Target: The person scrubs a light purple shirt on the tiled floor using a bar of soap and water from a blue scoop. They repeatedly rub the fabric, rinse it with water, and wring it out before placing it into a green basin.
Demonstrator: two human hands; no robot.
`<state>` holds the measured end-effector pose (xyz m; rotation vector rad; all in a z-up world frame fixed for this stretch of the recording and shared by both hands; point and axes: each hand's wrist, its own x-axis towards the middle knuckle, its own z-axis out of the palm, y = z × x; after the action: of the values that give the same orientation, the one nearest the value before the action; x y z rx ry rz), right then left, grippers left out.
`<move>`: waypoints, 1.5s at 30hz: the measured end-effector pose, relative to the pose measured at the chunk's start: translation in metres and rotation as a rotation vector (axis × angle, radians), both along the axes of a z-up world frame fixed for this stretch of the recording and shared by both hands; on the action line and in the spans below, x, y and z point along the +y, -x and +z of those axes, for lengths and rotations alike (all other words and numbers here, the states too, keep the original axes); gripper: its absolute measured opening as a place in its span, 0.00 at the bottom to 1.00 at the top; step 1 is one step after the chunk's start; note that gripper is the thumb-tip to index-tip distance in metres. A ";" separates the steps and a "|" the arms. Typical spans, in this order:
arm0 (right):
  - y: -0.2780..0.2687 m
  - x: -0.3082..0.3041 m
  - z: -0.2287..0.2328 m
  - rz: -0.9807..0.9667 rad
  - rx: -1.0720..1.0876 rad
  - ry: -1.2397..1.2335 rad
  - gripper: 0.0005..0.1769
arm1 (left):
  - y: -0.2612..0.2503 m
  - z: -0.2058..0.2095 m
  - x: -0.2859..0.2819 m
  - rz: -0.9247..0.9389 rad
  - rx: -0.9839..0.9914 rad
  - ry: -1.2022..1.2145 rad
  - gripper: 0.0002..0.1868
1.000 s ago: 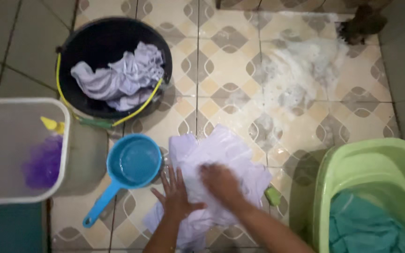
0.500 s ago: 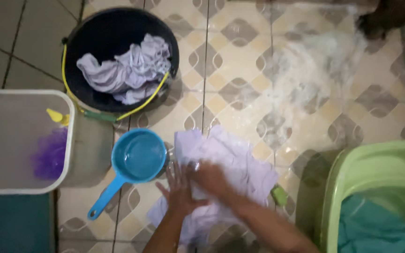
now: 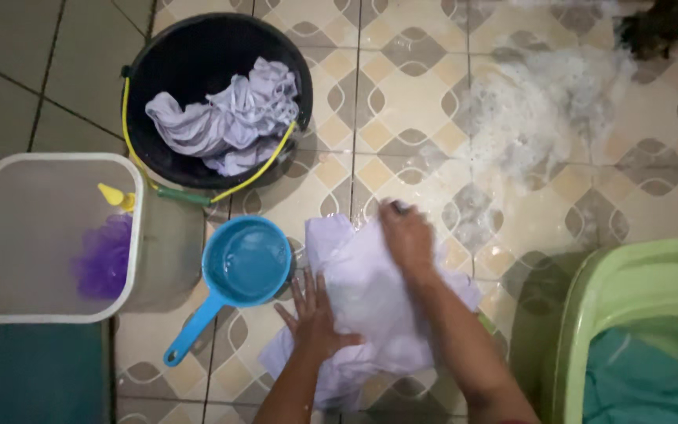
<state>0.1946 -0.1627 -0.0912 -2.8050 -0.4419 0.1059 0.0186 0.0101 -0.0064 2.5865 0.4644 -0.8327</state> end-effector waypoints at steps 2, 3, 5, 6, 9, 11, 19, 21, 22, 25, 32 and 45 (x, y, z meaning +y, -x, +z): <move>-0.005 0.008 0.031 -0.010 -0.008 0.006 0.14 | -0.004 0.013 -0.002 -0.005 0.094 -0.003 0.90; -0.002 0.024 0.038 0.055 0.033 0.042 0.12 | -0.008 0.017 -0.001 -0.007 0.138 -0.007 0.90; 0.006 0.027 0.044 0.100 0.077 0.084 0.10 | -0.004 0.021 -0.002 -0.027 0.165 0.003 0.87; -0.003 0.027 0.046 0.091 0.049 0.067 0.09 | -0.006 0.020 0.000 -0.021 0.172 0.004 0.86; -0.006 0.019 0.052 0.050 0.016 0.012 0.07 | -0.001 0.011 -0.001 -0.014 0.020 0.001 0.88; 0.002 0.015 0.059 -0.007 -0.003 -0.027 0.08 | 0.006 0.012 0.001 -0.027 0.094 -0.015 0.90; 0.093 0.045 0.012 0.301 0.032 -0.133 0.14 | -0.004 0.004 0.001 -0.025 0.067 0.000 0.88; 0.096 0.022 0.017 0.506 -0.172 0.065 0.14 | 0.006 -0.002 0.001 -0.017 -0.033 0.035 0.89; 0.061 0.008 0.023 0.290 -0.065 0.099 0.12 | 0.003 -0.003 0.002 -0.012 -0.024 0.039 0.89; -0.006 -0.043 0.056 -0.194 -0.091 0.046 0.19 | -0.002 0.005 0.000 0.024 -0.002 0.037 0.90; 0.072 -0.003 0.005 0.133 0.198 -0.136 0.24 | -0.007 -0.003 -0.001 -0.026 -0.013 -0.014 0.90; -0.024 -0.013 0.081 0.330 -0.076 -0.181 0.17 | 0.028 -0.022 -0.010 0.139 -0.539 0.095 0.63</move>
<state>0.2183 -0.1758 -0.0104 -2.5434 -0.8843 0.0281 -0.0090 0.0003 -0.0285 2.5145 0.4194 -0.0916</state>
